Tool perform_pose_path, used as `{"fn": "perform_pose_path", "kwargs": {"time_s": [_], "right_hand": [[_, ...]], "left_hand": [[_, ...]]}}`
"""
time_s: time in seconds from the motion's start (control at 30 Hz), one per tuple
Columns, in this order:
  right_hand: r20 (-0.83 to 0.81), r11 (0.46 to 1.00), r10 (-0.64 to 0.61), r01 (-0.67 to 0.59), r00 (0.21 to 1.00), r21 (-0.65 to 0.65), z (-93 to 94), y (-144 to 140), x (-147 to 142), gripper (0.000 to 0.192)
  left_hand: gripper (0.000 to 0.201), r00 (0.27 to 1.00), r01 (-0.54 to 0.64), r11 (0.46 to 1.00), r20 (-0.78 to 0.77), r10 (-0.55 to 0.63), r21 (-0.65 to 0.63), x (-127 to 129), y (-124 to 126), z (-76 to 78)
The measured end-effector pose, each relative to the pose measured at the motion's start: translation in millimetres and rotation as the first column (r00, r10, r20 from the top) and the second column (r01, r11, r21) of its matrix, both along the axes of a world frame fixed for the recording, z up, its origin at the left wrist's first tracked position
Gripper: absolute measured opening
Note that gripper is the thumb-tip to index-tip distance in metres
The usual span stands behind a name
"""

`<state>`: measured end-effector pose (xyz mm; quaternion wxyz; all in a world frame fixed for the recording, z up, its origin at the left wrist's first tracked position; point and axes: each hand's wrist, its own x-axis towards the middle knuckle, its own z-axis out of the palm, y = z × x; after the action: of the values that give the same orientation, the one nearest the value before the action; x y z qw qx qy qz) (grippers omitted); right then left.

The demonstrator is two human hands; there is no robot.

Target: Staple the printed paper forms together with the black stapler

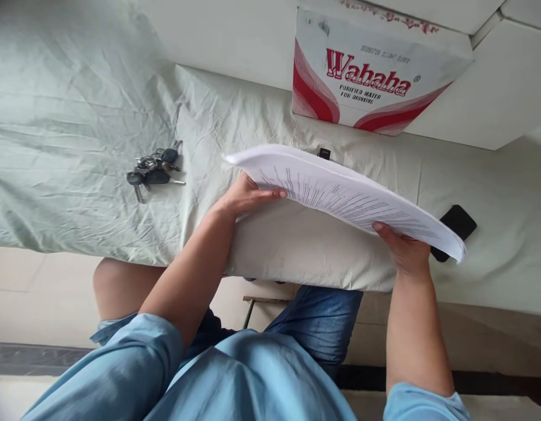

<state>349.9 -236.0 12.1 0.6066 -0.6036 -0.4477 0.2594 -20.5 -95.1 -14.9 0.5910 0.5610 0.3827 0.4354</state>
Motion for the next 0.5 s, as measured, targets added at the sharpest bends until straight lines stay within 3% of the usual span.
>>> {"fn": "perform_pose_path", "kwargs": {"time_s": [0.1, 0.2, 0.3, 0.43, 0.5], "right_hand": [[0.033, 0.997, 0.052, -0.050, 0.998, -0.052, -7.5, 2.1, 6.7, 0.052], [0.066, 0.999, 0.052, -0.051, 0.996, -0.012, -14.2, 6.6, 9.2, 0.047], [-0.016, 0.998, 0.066, -0.066, 0.998, -0.006, -16.1, 10.1, -1.5, 0.054], [-0.180, 0.993, 0.020, -0.041, 0.983, -0.115, -9.0, -9.4, -31.2, 0.066], [-0.280, 0.967, -0.051, -0.022, 0.959, -0.254, -5.1, -32.7, -44.0, 0.070]], "left_hand": [[0.042, 0.985, 0.123, 0.990, -0.131, -0.113, 0.073, 2.8, 3.2, -9.7], [0.042, 0.990, 0.090, 0.988, -0.117, -0.075, 0.125, 3.8, 5.0, -11.2], [0.044, 0.982, 0.076, 0.979, -0.184, -0.041, 0.188, 4.0, 4.1, -5.5], [0.057, 0.957, 0.117, 0.989, -0.278, -0.086, 0.094, 3.3, 1.7, 5.5], [0.064, 0.962, 0.080, 0.995, -0.265, -0.061, 0.061, 3.1, 0.8, 9.1]]}}
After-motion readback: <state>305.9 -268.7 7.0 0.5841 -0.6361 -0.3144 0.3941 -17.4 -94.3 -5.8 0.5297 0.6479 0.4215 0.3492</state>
